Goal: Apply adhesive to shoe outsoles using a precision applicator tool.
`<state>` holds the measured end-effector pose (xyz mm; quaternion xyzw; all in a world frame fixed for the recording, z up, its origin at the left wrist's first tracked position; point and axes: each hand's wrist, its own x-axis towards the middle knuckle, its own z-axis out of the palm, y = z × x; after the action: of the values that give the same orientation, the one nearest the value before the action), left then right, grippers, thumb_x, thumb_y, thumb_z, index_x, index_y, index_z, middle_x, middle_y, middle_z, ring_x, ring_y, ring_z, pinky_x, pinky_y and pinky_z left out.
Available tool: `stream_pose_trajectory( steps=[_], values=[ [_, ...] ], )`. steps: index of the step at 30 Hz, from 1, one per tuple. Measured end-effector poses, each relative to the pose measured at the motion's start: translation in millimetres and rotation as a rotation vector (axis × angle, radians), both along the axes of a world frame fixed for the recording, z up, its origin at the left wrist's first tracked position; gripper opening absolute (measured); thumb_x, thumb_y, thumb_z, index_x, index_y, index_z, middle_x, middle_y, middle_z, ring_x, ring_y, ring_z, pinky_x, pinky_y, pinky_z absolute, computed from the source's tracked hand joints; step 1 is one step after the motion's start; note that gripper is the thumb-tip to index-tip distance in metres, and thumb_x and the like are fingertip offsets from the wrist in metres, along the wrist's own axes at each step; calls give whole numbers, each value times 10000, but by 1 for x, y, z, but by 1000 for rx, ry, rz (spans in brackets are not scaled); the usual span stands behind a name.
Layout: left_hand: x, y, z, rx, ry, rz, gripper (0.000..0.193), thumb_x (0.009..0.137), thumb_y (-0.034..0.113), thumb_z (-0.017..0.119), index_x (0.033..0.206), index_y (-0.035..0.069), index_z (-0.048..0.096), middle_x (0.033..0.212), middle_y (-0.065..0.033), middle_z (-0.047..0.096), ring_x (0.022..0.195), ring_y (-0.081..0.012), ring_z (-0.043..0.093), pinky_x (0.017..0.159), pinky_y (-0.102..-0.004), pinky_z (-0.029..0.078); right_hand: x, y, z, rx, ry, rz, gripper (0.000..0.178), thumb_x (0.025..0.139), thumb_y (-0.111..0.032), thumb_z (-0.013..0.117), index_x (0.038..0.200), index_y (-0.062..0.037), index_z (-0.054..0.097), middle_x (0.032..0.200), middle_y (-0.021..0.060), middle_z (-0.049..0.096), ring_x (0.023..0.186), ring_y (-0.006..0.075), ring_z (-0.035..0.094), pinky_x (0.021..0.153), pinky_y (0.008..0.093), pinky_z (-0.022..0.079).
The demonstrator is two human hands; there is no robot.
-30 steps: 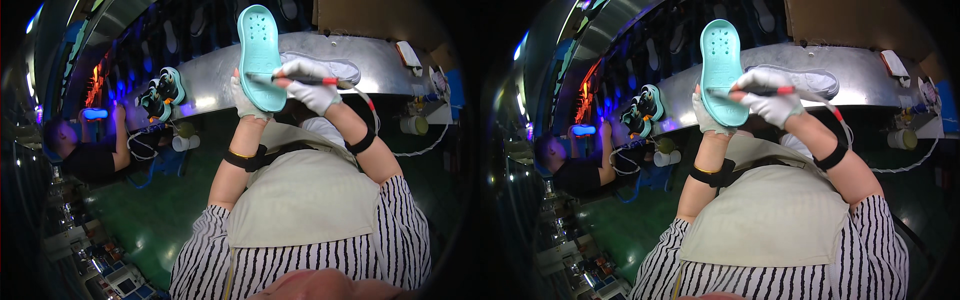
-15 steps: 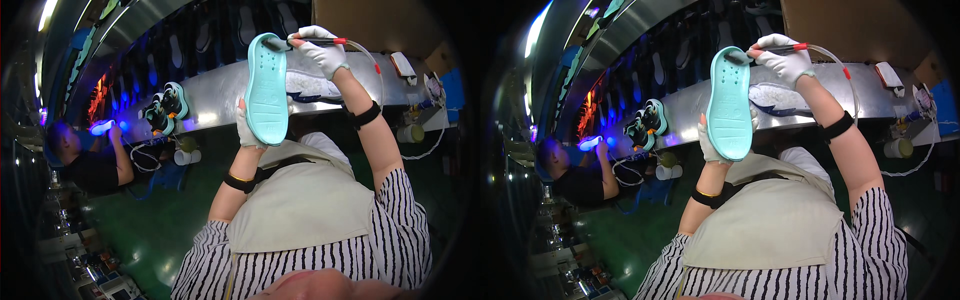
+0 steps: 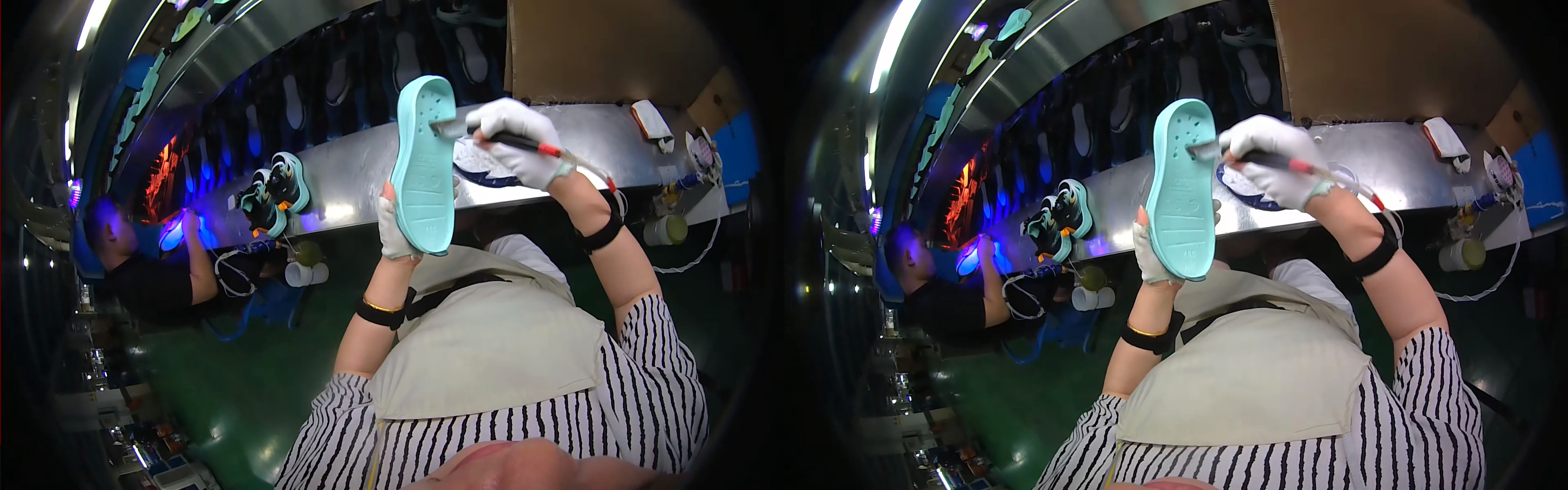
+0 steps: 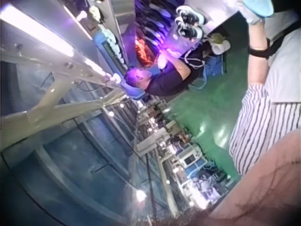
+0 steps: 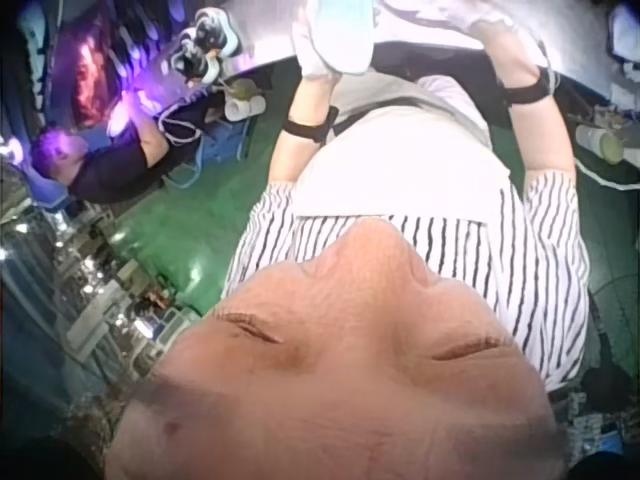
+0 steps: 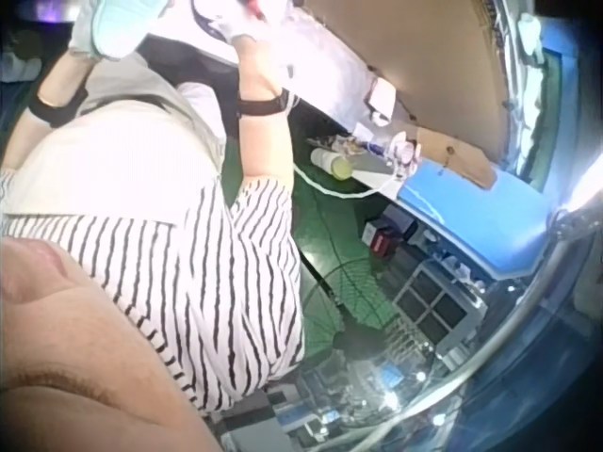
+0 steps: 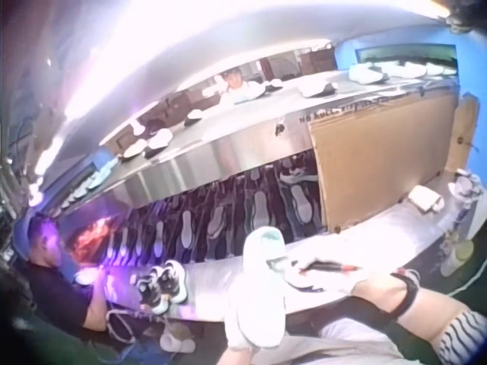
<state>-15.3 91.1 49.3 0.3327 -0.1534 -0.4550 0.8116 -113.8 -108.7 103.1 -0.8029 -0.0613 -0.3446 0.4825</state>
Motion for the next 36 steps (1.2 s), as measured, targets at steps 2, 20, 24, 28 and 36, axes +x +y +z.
stream_pose_trajectory(
  steps=[2,20,24,28,36],
  values=[
    [4,2,0,62,-86,97,744,856,586,343,1306,-5,364,1147,-227,540,1014,-333,568,876,-394,469,-3,2,1,-182,1,59,133,704,56,651,754,-45,579,891,89,619,811,209,603,739,283,479],
    [15,11,13,-28,-73,8,713,864,570,325,1264,-14,410,1033,-247,572,893,-304,603,796,-370,499,1,-32,26,170,321,252,153,673,88,656,746,-30,591,868,80,606,824,177,584,765,288,464],
    [20,1,46,-14,-77,38,727,861,568,330,1276,-26,394,1060,-264,556,914,-326,594,822,-394,492,-16,-33,39,154,131,168,131,724,87,613,781,-28,587,920,95,603,863,174,568,798,288,444],
    [62,-25,123,-333,-196,-192,744,865,535,367,1318,-51,313,1197,-304,446,1067,-370,504,905,-442,444,-31,-36,25,227,-3,17,128,752,89,598,829,-13,588,973,100,609,897,150,572,814,275,445],
    [251,-151,244,-227,-410,196,484,929,304,330,1289,-19,316,1226,-216,461,1079,-395,485,903,-525,423,-62,-34,22,433,14,-94,161,747,121,575,842,-9,582,984,109,605,944,172,567,869,296,433]
  ],
)
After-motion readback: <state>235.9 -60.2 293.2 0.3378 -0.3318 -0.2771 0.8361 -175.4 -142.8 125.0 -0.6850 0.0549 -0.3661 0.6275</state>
